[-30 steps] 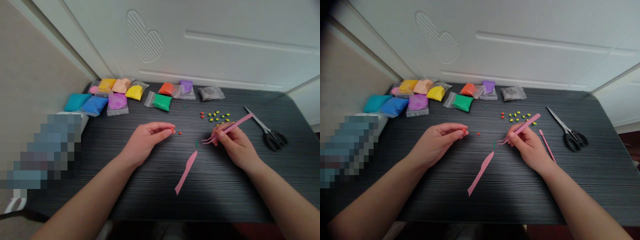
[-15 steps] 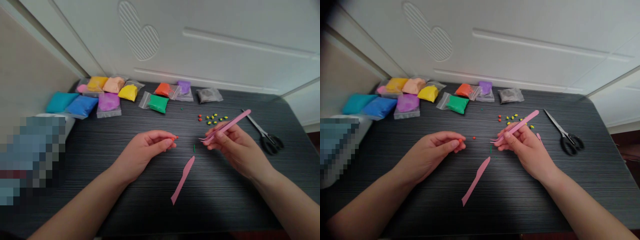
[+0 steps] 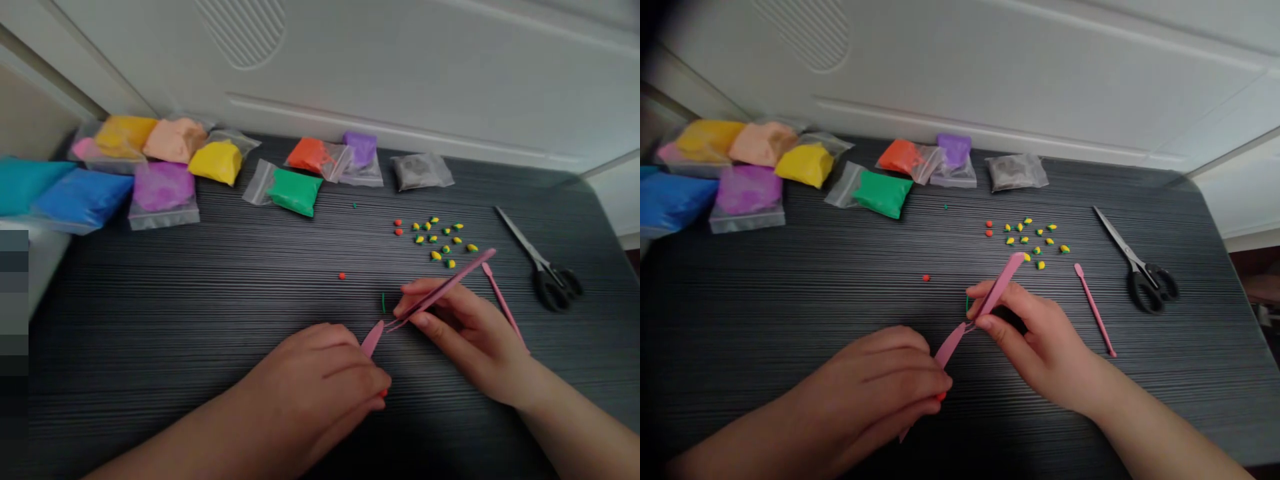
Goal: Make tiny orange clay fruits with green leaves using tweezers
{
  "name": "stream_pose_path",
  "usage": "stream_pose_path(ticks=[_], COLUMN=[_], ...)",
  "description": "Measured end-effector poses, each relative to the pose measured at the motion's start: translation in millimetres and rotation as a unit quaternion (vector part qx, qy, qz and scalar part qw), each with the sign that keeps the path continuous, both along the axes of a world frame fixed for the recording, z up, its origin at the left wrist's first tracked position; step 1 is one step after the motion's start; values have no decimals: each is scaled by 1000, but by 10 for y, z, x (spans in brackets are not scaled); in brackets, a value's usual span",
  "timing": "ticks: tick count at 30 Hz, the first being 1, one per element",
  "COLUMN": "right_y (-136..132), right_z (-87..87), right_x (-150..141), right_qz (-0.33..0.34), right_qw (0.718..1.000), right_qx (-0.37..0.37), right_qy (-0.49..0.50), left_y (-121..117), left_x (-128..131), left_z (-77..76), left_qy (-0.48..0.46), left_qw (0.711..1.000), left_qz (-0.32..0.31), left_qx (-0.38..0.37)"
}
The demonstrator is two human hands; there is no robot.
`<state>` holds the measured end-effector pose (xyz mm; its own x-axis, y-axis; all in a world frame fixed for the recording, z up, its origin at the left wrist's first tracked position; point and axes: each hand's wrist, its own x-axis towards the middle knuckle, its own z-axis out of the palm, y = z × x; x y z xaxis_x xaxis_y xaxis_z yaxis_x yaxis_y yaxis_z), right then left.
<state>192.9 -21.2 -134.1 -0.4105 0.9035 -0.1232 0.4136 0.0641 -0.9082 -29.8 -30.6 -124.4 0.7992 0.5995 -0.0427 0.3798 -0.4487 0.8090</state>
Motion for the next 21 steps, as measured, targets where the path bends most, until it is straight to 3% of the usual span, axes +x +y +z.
stream_pose_path(ticks=[11, 21], right_y=[12, 27], right_z=[-52, -42], right_x=[27, -5], right_qz=[64, 84], right_qw=[993, 988], right_qx=[90, 117], right_qy=[-53, -54], left_y=[20, 11], left_x=[-20, -5], left_z=[-65, -70], left_qy=[23, 46], left_qw=[994, 990], left_qz=[-18, -32], left_qx=[104, 131])
